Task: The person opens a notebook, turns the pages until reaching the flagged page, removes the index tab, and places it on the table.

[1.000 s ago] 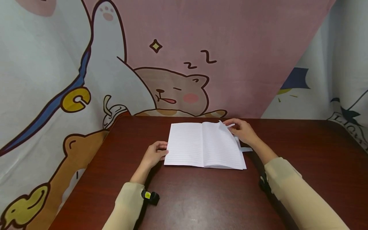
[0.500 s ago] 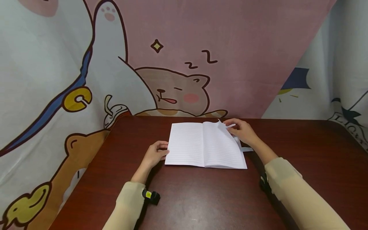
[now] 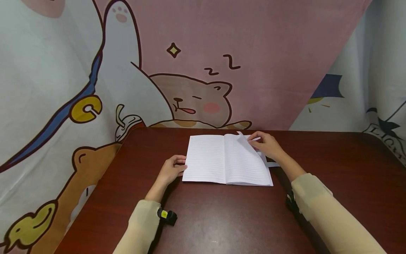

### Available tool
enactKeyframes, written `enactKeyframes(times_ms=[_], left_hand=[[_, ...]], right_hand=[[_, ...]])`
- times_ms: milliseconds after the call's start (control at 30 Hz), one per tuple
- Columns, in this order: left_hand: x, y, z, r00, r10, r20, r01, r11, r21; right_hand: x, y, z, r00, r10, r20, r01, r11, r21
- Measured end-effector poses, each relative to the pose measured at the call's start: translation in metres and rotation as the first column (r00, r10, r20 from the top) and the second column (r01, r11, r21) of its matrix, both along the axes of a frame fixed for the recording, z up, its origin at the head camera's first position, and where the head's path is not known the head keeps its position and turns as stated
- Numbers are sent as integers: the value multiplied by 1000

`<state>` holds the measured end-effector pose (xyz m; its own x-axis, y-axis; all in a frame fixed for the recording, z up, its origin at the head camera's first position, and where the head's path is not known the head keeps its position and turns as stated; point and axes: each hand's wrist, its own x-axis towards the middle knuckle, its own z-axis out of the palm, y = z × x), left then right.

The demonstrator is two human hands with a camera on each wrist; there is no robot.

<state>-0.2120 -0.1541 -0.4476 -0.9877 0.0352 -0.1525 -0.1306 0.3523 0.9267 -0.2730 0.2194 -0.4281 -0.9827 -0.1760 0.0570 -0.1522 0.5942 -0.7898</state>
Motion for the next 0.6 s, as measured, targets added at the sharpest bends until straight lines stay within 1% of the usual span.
enactKeyframes(times_ms=[333, 600], left_hand=[[0, 0, 0, 1000, -5, -2, 5, 1000, 0], [0, -1, 1, 1000, -4, 9, 4, 1000, 15]], right_hand=[[2, -3, 1, 999, 28, -16, -28, 1000, 13], [2, -5, 0, 996, 77, -34, -76, 997, 14]])
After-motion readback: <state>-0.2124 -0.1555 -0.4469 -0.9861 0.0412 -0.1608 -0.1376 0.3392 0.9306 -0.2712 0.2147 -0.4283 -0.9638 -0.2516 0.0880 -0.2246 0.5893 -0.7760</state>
